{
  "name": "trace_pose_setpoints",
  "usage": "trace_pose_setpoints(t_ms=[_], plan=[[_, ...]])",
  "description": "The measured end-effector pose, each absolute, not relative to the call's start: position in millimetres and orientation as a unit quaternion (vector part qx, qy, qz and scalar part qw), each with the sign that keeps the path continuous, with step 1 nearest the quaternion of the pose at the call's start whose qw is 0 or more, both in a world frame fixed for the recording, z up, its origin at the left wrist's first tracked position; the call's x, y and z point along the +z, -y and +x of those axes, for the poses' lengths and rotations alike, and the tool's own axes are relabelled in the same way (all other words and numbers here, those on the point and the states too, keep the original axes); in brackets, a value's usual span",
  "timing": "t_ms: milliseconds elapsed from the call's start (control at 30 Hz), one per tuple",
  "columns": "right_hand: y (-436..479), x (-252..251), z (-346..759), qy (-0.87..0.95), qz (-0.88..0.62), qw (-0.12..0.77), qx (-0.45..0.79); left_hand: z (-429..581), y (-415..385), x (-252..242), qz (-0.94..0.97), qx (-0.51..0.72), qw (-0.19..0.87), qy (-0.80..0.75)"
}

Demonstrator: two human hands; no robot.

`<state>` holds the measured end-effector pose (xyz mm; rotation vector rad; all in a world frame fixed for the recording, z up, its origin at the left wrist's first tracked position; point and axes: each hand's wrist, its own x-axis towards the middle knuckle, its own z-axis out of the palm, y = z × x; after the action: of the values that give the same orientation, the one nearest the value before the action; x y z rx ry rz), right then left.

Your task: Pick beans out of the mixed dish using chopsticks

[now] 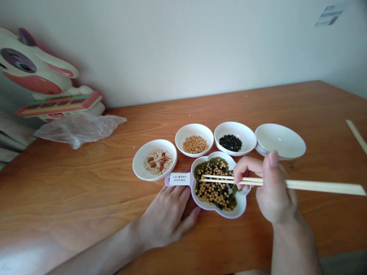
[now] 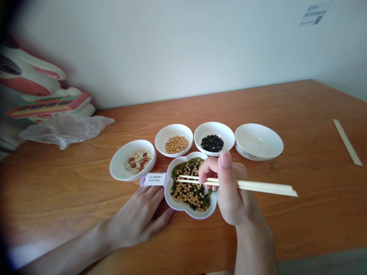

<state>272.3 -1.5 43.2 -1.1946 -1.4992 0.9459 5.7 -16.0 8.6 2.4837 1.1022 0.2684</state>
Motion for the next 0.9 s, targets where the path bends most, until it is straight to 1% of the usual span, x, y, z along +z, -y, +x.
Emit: trace_pose_setpoints(t_ms=[267, 433, 533, 700, 900], plan=[[-2.5, 46.1, 272.0, 0.569, -0.492, 0.58, 0.313, 6.6, 14.8, 7.8, 0.89, 0.09, 0.206, -0.396], [-8.8, 39.9, 261.1, 0.503, -0.532, 0.636, 0.242, 5.8, 15.0, 8.3, 0.892, 0.09, 0.202, -0.394], [-13.0, 35.4, 254.9, 0.481, -0.543, 0.643, 0.245, 5.1, 16.0, 7.9, 0.893, 0.093, 0.195, -0.395], [-16.3, 31.9, 250.8, 0.484, -0.556, 0.628, 0.251, 6.4, 16.3, 7.2, 0.893, 0.102, 0.188, -0.396], [-16.3, 30.8, 250.8, 0.486, -0.553, 0.628, 0.252, 6.7, 16.4, 7.4, 0.894, 0.103, 0.185, -0.396]])
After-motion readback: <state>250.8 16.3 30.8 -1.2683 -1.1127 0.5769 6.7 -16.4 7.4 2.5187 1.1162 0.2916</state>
